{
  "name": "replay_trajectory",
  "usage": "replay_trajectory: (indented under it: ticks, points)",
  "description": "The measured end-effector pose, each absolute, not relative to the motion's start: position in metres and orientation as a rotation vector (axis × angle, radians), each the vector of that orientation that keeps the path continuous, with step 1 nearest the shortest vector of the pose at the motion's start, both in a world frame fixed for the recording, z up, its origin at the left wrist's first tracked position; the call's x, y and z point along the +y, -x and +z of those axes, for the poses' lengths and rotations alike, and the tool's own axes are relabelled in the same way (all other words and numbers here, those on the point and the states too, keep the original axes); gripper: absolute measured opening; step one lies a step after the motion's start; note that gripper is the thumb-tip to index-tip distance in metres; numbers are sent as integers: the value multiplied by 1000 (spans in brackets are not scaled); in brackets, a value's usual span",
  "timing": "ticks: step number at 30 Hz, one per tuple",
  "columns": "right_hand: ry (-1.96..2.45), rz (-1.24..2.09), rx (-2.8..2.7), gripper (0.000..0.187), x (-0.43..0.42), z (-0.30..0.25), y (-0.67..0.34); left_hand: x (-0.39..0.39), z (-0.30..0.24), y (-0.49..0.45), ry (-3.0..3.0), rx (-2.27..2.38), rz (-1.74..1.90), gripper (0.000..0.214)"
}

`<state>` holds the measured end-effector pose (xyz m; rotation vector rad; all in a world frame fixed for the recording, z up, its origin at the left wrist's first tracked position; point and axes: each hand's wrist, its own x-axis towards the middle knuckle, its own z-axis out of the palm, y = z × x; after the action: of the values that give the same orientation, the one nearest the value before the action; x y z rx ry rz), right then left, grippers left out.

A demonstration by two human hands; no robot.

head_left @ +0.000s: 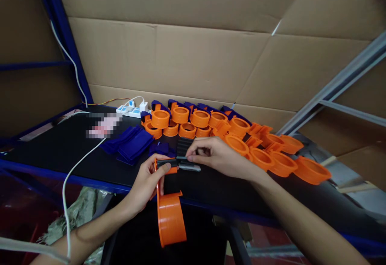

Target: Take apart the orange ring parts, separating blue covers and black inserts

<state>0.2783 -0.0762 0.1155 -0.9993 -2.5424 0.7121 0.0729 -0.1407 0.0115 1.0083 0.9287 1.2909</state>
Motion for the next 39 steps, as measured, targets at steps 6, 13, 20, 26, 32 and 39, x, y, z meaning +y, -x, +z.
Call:
replay_trajectory:
  ticks: [6,13,20,26,32,39]
  points:
    - [1023,445,-2652,18,-82,82,-300,-142,12,-73,-1013,961,1290,36]
    - [1177,67,-2709,19,-87,60,-298,-140,9,-72,-1027,932,1285,34]
    - [978,146,-2610,27,-104,79,-286,-142,16,-75,-1083,914,1238,31]
    - [782,-7,-2683,29,-111,80,-270,-141,15,-76,-1154,957,1207,33]
    - [1164,-481,-2567,23,-69,90,-300,-139,12,-71,-1098,956,1140,42]
    - [1438,-656,-2805,17,-33,82,-294,-140,8,-71,-1104,966,1118,38]
